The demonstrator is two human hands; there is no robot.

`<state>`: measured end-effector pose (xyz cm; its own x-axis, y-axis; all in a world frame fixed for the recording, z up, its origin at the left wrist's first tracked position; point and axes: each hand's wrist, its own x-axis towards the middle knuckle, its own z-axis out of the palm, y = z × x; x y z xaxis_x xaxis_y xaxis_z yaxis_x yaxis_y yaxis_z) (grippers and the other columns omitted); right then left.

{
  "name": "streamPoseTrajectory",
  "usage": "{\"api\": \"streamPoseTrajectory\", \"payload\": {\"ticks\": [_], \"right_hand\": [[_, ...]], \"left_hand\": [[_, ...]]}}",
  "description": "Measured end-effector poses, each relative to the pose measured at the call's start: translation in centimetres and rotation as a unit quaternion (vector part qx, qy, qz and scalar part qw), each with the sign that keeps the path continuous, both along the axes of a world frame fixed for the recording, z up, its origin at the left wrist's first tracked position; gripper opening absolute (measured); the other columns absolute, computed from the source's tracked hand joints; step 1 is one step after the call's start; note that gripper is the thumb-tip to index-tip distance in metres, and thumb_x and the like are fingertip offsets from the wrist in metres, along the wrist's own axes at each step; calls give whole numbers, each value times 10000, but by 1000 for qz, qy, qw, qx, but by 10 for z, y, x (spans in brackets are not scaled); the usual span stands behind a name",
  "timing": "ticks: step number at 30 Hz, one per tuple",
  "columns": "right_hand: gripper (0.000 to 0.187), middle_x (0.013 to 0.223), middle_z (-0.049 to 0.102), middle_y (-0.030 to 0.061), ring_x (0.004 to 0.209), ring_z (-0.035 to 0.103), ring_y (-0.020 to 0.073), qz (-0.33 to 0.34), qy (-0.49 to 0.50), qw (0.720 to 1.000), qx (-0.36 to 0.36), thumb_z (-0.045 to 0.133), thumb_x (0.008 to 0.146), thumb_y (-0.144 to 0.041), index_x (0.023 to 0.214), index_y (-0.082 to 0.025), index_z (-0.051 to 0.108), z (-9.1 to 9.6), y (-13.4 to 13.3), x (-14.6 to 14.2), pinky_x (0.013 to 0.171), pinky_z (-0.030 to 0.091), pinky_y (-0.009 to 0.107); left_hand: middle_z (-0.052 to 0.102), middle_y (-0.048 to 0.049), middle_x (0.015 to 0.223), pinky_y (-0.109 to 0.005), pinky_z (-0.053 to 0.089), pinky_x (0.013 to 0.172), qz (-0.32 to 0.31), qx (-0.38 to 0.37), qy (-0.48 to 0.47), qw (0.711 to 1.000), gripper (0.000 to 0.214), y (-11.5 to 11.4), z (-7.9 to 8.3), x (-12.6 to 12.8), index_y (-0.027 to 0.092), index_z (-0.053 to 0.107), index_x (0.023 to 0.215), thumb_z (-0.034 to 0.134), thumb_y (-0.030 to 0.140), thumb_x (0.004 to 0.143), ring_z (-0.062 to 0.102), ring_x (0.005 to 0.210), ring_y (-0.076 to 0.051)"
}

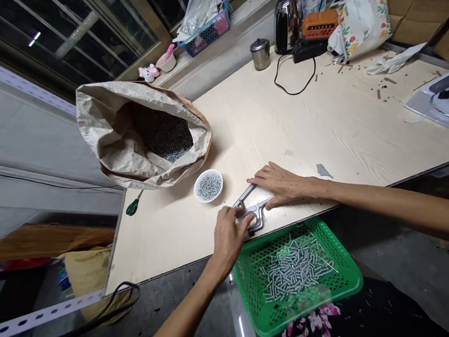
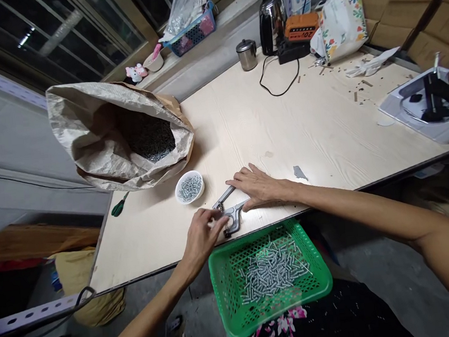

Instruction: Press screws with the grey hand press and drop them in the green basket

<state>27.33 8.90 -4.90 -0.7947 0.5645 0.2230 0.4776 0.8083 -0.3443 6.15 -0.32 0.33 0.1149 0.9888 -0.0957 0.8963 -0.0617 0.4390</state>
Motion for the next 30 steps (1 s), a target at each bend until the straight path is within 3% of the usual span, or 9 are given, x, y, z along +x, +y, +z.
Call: {"api": "streamPoseTrajectory", "payload": {"ticks": [4,9,12,15,19,23,25,30], "right_hand": [[763,1188,522,144,1071,451,288,-1,-6,1000,-28,707,729,-504,1320,-128,405,6,-3,1,961,344,493],[701,1142,520,117,1049,459,281,-15,-32,995,-96,774,648,-424,1226,-158,480,16,-1,9,830,444,413],[577,1077,529,94,1005,470,269,-28,-53,993,-104,795,635,-391,1105,-182,534,20,-1,12,776,461,378],[513,1036,543,92,957,484,260,-44,-80,992,-91,816,628,-346,1039,-195,548,24,-1,12,739,463,359],[390,1035,560,110,952,491,259,-68,-126,987,-66,783,692,-303,990,-165,574,30,-1,12,730,443,354],[190,942,594,88,929,491,251,-39,-147,988,-15,722,772,-298,849,-170,604,34,0,9,742,407,355],[97,860,598,66,863,500,218,-20,-137,990,-22,651,833,-249,795,-177,597,31,1,8,724,396,331],[111,833,597,55,801,509,190,-10,-105,993,-52,567,888,-249,809,-177,598,18,4,8,697,393,308]], "left_hand": [[493,-143,1339,-468,406,987,-145,45,54,987,569,21,-11,21,177,479,1274,668,377,776,451,1203,-293],[530,-139,1224,-456,430,930,-179,15,119,977,676,39,-12,29,170,325,1376,645,298,795,491,1093,-278],[498,-141,1258,-447,417,943,-201,6,117,973,739,46,-9,32,171,302,1386,681,311,766,462,1119,-284],[525,-144,1209,-426,419,933,-221,-6,125,967,712,52,-7,38,129,363,1351,699,325,755,463,1092,-285],[574,-120,1056,-400,446,855,-218,-4,133,967,488,56,-7,42,111,530,1197,665,351,794,494,1001,-270],[579,-82,962,-361,448,813,-200,21,78,976,291,51,-13,40,141,613,1063,618,331,843,496,942,-234],[575,-68,902,-353,446,795,-186,35,54,980,201,48,-17,39,157,637,990,566,310,881,501,904,-217],[598,-72,855,-360,451,801,-178,33,67,981,193,46,-22,43,158,658,896,521,294,909,517,888,-213]]}}
